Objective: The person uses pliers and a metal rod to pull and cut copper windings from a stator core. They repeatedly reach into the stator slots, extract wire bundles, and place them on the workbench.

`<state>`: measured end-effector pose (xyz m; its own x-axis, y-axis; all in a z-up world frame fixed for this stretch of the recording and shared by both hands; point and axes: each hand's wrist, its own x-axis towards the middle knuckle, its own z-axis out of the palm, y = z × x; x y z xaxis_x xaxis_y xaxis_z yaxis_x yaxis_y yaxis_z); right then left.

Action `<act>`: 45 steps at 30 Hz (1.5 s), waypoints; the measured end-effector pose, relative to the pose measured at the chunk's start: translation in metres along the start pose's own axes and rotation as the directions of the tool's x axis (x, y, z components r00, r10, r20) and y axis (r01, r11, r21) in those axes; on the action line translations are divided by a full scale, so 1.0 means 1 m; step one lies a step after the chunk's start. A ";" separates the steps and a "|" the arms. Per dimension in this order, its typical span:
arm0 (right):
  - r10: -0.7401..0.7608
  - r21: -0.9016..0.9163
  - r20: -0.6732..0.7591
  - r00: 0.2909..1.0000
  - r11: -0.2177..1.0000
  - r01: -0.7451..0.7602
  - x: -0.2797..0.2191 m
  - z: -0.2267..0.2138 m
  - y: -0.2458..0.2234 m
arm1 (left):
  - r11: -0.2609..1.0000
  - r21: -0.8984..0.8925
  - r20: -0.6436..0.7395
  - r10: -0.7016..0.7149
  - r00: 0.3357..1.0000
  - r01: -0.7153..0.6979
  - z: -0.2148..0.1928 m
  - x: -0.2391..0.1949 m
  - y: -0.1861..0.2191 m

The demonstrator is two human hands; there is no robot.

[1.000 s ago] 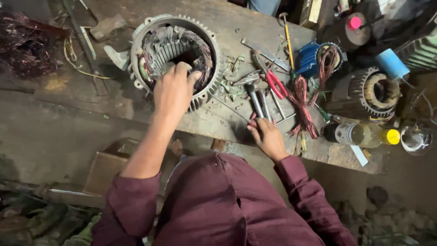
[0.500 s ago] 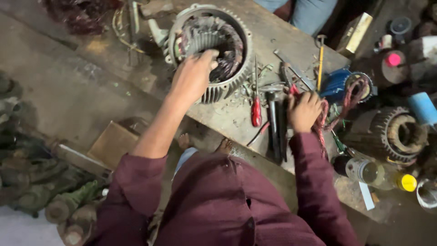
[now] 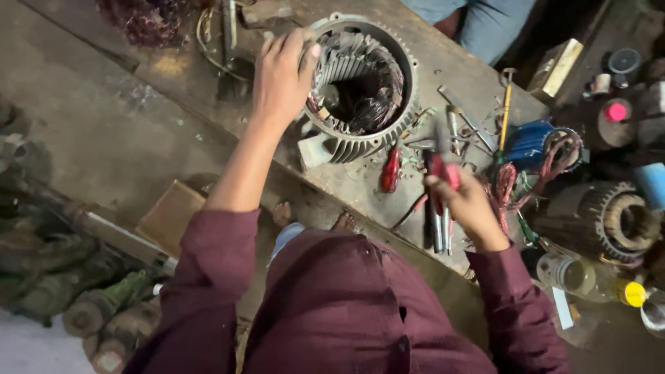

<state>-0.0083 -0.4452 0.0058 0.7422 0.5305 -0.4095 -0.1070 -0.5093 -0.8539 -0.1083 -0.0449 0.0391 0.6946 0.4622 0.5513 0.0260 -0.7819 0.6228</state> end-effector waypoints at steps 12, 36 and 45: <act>-0.316 -0.978 0.082 0.945 0.158 0.138 -0.025 0.094 -0.169 | 0.979 0.200 0.076 -0.065 0.995 0.048 0.066 0.049 -0.051; 0.375 -0.691 -0.002 0.927 0.669 -0.273 -0.008 0.053 -0.150 | 0.993 -0.016 0.036 -0.119 0.992 0.120 0.056 0.059 -0.051; -0.283 -0.375 -0.005 0.959 0.890 0.261 0.044 0.094 0.110 | 0.986 -0.011 0.110 -0.163 0.980 0.166 0.054 0.053 -0.052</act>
<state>-0.0499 -0.4143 -0.1362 0.7454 0.6497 -0.1492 0.3463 -0.5687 -0.7461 -0.0337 -0.0029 0.0058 0.7560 0.5348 0.3774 0.1326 -0.6898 0.7118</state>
